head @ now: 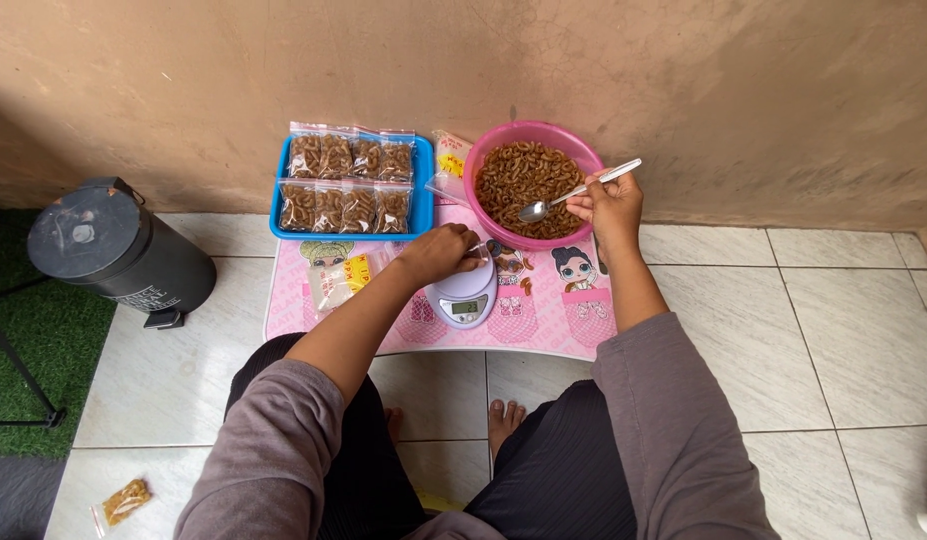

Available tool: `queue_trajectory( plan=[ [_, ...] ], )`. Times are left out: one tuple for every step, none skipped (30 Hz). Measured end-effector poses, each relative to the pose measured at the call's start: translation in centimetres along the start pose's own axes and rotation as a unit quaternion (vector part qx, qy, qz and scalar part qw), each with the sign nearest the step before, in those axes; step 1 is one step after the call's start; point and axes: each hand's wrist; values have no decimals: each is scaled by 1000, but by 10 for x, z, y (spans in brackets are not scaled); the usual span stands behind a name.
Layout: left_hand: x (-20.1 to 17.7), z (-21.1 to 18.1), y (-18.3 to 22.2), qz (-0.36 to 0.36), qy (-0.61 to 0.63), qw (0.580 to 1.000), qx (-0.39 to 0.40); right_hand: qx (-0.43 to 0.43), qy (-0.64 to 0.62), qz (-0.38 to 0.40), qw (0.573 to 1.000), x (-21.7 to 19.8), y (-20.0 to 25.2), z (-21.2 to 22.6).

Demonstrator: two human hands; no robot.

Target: The person uses a spoon to scoop dried insect larvae from a large bowl into small plastic bags placed on a digital scale, then seals each bag by hand and puts it into a tray.

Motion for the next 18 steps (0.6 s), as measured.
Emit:
queue_trajectory(
  plan=[
    [1,3,0,-4,50,999,-9,3,-1,3,1000,-1,-3,-3],
    [-9,-1,4,-5,49,999,-8,1,-1,3,1000,1,1,0],
    [-18,-5,7,-16,85,996,-16,1,2,8,1000,4,3,4],
    [-27,-9,11,-27,121,992,-23,1,4,12,1000,6,6,7],
    [-31,-9,12,-28,120,992,-23,0,4,12,1000,9,6,8],
    [-35,-9,13,-38,134,990,-22,3,-1,17,1000,12,6,9],
    [-38,-8,15,-47,148,988,-23,7,-6,22,1000,15,7,8],
    [-42,-8,15,-47,148,988,-23,7,-6,23,1000,20,12,12],
    [-48,-8,15,-63,154,986,-30,6,-14,35,999,25,16,16],
    [-53,-8,14,-78,160,983,-37,5,-22,46,999,31,20,21],
    [-58,-9,13,-79,159,983,-37,3,-23,47,999,36,20,20],
    [-63,-10,12,-97,171,979,-49,-5,-50,62,997,41,20,19],
    [-68,-11,10,-115,182,975,-60,-14,-78,76,994,45,19,19],
    [-68,-6,5,-116,181,975,-59,-16,-78,77,994,52,20,23],
    [-67,-1,0,-133,194,970,-62,-28,-80,79,993,58,23,26],
    [-65,3,-6,-149,208,965,-65,-41,-82,81,993,63,25,30],
    [-68,1,-8,-151,208,964,-65,-42,-81,81,993,67,23,30],
    [-71,-1,-10,-163,215,961,-62,-60,-82,78,992,70,21,29]
  ],
)
Point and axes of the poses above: each hand's wrist, its own y-axis away from the middle knuckle, its own x-axis out of the palm, z = x × y, and after that the axes turned 4 degrees about z, right-handed
